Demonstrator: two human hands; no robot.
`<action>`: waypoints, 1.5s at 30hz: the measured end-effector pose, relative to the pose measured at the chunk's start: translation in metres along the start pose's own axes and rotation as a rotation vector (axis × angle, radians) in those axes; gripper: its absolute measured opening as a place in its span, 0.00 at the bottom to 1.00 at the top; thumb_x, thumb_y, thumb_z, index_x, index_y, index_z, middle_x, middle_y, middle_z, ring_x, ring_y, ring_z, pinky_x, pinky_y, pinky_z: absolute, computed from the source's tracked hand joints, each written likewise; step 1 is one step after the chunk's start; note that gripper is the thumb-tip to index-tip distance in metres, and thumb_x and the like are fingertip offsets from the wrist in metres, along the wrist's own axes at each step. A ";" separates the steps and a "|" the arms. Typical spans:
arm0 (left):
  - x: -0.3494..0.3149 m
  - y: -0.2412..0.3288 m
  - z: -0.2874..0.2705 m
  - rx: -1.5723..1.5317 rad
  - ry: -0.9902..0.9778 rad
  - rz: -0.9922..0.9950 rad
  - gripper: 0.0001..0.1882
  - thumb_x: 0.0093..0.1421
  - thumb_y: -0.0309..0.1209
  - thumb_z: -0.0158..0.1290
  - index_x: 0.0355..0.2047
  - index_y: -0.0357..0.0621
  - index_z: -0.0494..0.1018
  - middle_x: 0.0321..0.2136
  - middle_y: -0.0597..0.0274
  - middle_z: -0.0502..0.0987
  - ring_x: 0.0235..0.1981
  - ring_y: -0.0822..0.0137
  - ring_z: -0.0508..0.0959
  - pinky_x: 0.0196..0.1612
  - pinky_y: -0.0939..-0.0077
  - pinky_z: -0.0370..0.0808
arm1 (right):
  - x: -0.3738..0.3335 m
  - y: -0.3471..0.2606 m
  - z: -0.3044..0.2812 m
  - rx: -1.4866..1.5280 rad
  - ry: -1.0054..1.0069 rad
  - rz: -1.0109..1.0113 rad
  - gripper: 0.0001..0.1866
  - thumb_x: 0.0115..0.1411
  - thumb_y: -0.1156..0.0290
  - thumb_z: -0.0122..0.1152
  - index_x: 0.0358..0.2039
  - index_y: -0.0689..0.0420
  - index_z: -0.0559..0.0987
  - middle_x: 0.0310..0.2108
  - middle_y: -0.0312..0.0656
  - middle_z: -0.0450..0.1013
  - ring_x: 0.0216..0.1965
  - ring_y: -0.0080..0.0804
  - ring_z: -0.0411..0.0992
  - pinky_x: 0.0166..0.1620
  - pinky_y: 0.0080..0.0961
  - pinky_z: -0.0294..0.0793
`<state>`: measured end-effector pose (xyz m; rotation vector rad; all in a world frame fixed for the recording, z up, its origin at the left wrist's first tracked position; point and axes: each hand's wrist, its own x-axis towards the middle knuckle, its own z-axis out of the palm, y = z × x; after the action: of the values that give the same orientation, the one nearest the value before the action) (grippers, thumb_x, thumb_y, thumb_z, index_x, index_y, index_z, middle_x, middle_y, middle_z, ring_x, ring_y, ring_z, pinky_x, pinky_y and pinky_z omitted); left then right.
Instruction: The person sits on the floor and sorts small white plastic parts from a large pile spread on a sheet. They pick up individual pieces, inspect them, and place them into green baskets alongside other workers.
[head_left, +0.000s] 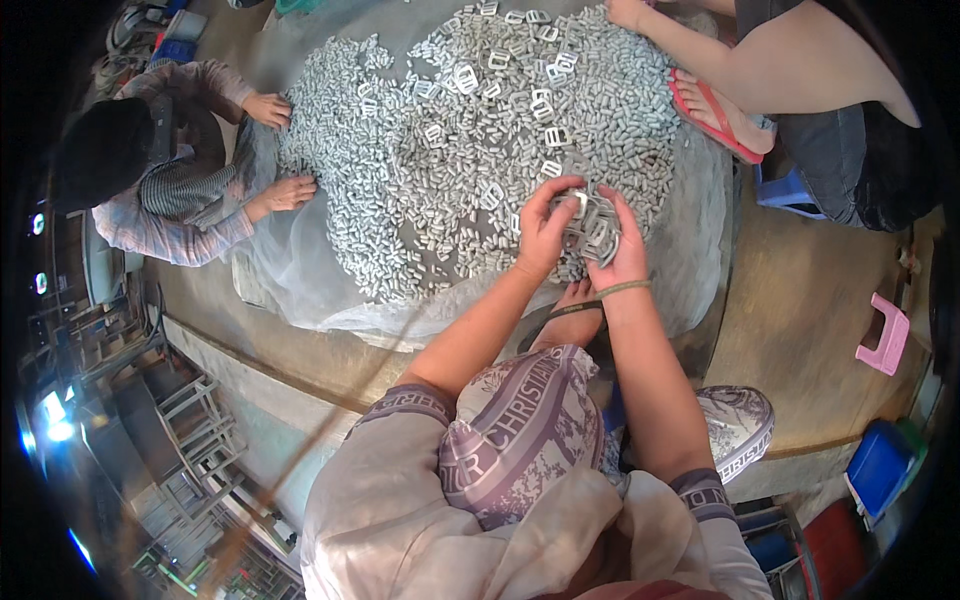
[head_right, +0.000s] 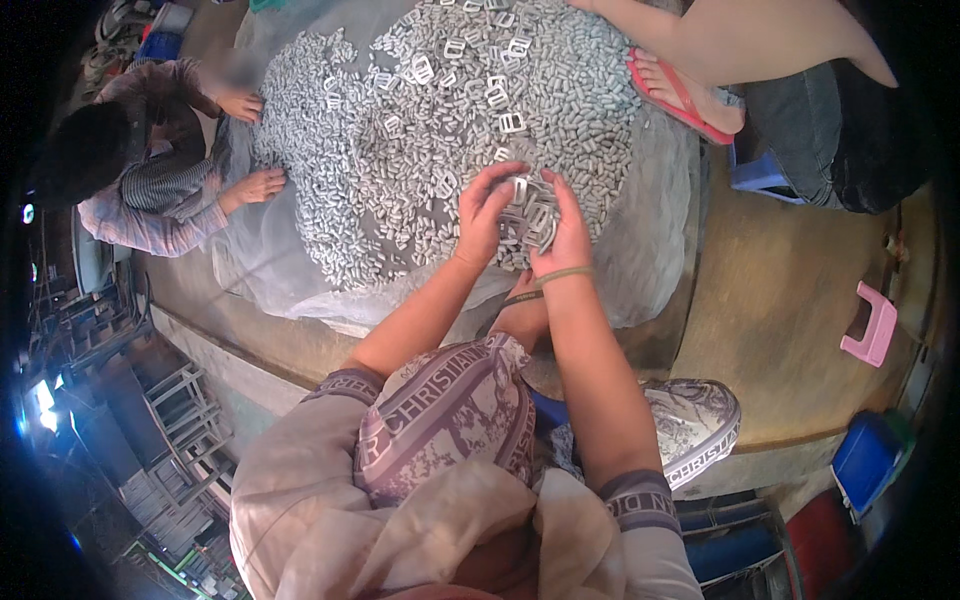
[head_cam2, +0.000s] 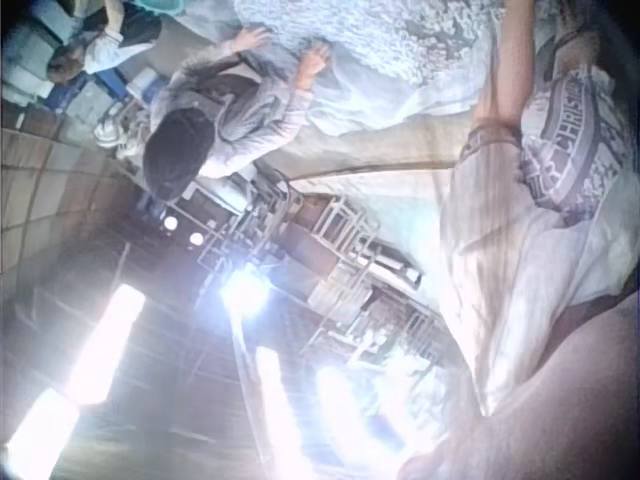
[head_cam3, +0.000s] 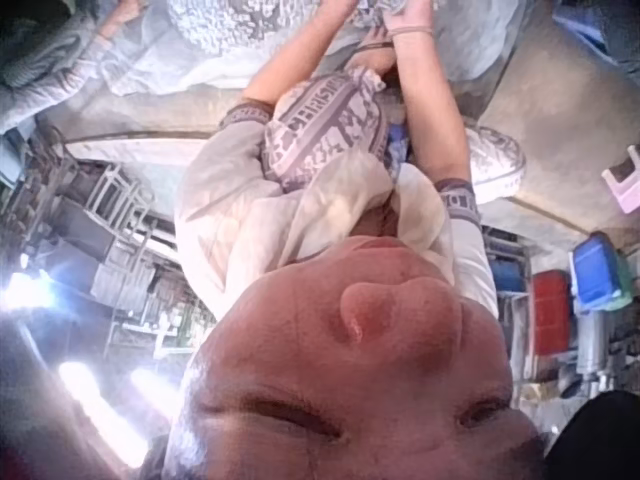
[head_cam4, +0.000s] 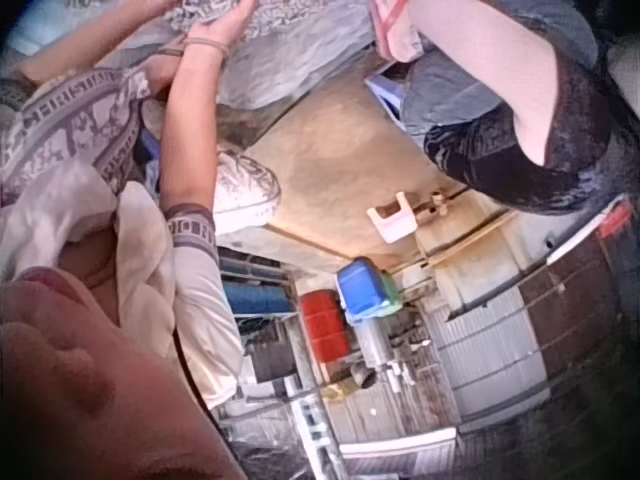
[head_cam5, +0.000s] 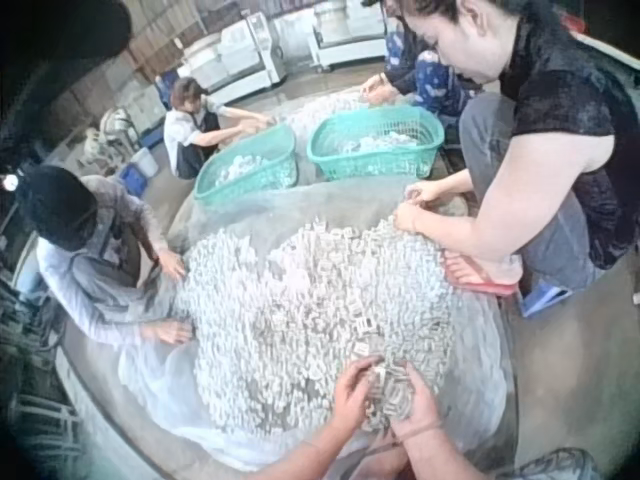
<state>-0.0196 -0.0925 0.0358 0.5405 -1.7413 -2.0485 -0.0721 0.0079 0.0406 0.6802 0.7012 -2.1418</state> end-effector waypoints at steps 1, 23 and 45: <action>-0.005 -0.007 0.002 -0.242 0.080 -0.141 0.17 0.58 0.29 0.45 0.47 0.35 0.66 0.40 0.56 0.73 0.43 0.63 0.72 0.49 0.73 0.66 | 0.000 0.000 0.007 -0.056 0.042 -0.014 0.17 0.58 0.62 0.51 0.46 0.56 0.72 0.42 0.40 0.71 0.44 0.32 0.69 0.47 0.30 0.68; 0.291 0.146 0.028 -0.969 0.056 0.012 0.21 0.59 0.47 0.40 0.42 0.43 0.65 0.38 0.58 0.72 0.37 0.55 0.72 0.37 0.52 0.71 | -0.059 -0.056 -0.042 -0.643 0.301 -0.198 0.20 0.56 0.63 0.53 0.49 0.55 0.71 0.50 0.39 0.65 0.51 0.35 0.61 0.51 0.32 0.59; 0.125 -0.054 -0.040 1.283 -0.162 -0.015 0.15 0.41 0.30 0.59 0.32 0.45 0.73 0.29 0.52 0.76 0.34 0.51 0.75 0.40 0.64 0.72 | 0.010 -0.018 -0.055 -1.539 0.035 -0.437 0.21 0.47 0.71 0.63 0.44 0.55 0.73 0.38 0.45 0.69 0.38 0.38 0.69 0.42 0.29 0.69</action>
<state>-0.1071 -0.1841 -0.0282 0.7004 -2.9963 -0.7209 -0.0791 0.0499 0.0000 -0.3201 2.2218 -1.2490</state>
